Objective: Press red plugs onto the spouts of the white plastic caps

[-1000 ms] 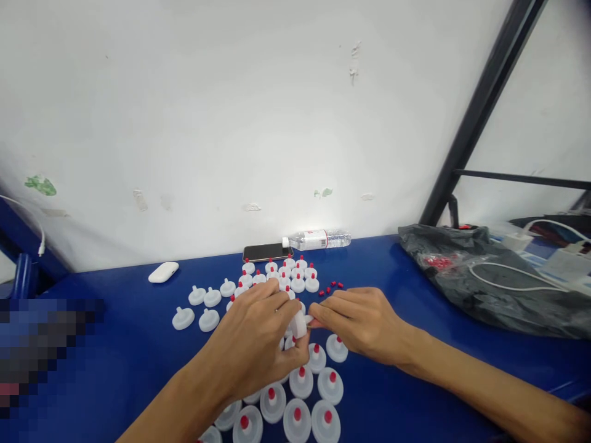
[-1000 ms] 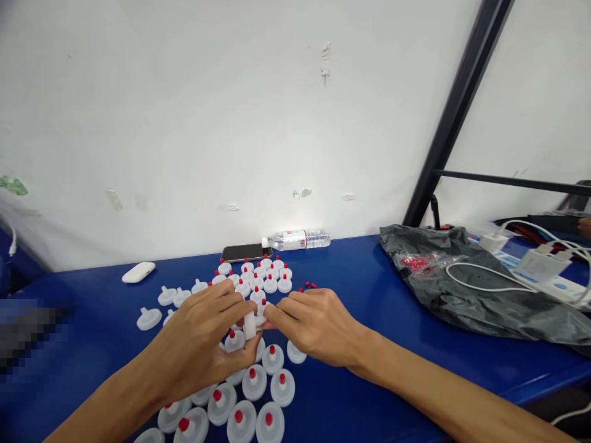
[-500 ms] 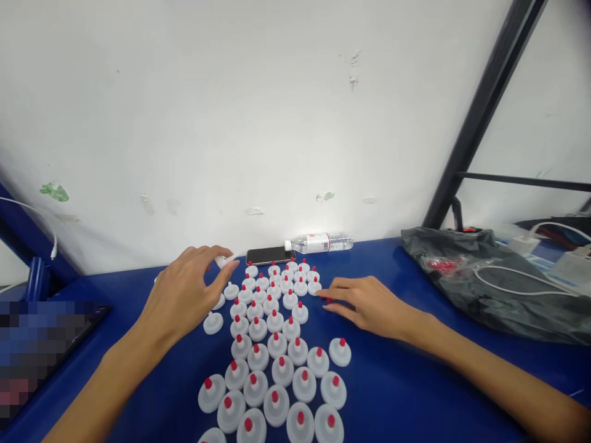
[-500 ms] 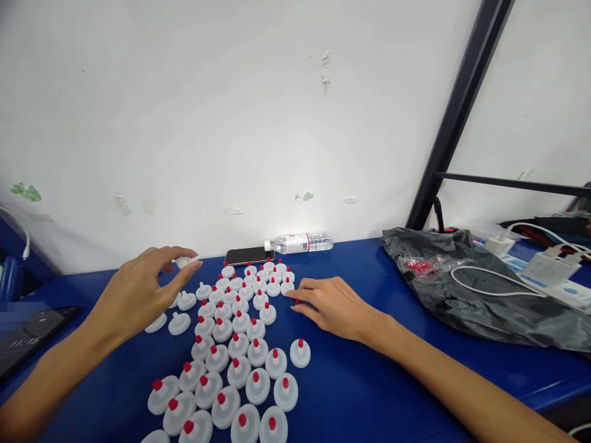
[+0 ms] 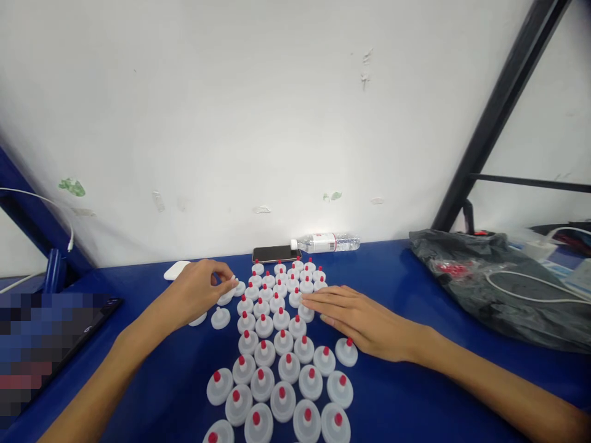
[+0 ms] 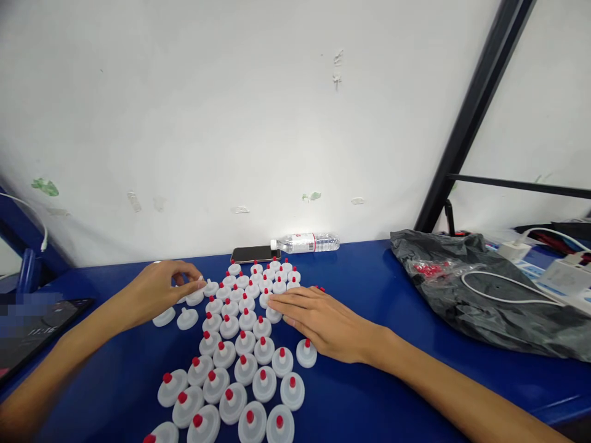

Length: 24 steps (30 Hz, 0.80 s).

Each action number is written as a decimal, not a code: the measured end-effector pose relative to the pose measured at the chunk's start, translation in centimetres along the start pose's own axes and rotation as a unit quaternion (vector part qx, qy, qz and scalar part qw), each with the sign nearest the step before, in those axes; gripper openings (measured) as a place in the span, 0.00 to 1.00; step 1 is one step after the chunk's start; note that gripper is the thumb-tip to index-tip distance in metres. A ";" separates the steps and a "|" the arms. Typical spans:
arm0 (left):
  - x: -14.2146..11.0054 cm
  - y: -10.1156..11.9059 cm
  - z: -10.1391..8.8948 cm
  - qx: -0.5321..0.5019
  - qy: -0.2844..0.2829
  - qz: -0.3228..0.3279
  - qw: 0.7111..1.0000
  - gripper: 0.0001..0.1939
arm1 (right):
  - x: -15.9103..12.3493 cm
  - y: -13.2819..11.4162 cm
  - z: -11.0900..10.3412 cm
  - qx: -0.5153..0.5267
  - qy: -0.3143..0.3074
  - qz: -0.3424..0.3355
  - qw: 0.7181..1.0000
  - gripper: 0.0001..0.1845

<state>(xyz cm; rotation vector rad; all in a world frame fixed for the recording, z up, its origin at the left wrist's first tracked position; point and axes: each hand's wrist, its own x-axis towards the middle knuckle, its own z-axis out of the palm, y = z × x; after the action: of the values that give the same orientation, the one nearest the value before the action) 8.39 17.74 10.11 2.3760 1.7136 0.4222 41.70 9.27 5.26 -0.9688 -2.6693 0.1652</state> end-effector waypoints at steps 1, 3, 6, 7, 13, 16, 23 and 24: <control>0.0 0.0 0.1 0.005 -0.015 -0.005 1.000 0.15 | 0.1 0.2 0.1 -0.001 0.006 -0.004 1.000 0.24; 0.1 0.1 0.3 0.013 -0.034 -0.015 0.999 0.12 | 0.1 0.6 0.4 -0.005 0.031 -0.011 0.999 0.22; 0.0 0.2 0.7 0.018 -0.047 -0.026 0.998 0.10 | 0.1 1.3 0.9 -0.003 0.081 -0.016 0.997 0.17; 0.0 0.3 0.8 0.018 -0.050 -0.029 0.998 0.10 | 0.0 1.4 1.0 0.000 0.097 -0.017 0.995 0.16; -0.2 0.8 1.1 0.023 -0.065 -0.039 0.997 0.09 | -0.2 1.7 1.3 0.016 0.144 -0.025 0.989 0.09; -0.2 1.0 1.2 0.027 -0.069 -0.036 0.997 0.09 | -0.2 1.8 1.2 0.011 0.144 -0.024 0.989 0.09; -0.3 0.7 1.1 0.067 -0.058 -0.043 0.995 0.09 | -0.2 2.0 1.3 -0.003 0.133 -0.016 0.991 0.11; -0.3 0.5 1.1 0.073 -0.056 -0.044 0.995 0.09 | -0.2 2.0 1.2 -0.002 0.132 -0.014 0.991 0.10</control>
<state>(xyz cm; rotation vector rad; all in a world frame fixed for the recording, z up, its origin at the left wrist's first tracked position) 9.15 17.28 9.20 2.3597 1.8471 0.1509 42.66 10.69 3.63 -0.8864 -2.4403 0.0226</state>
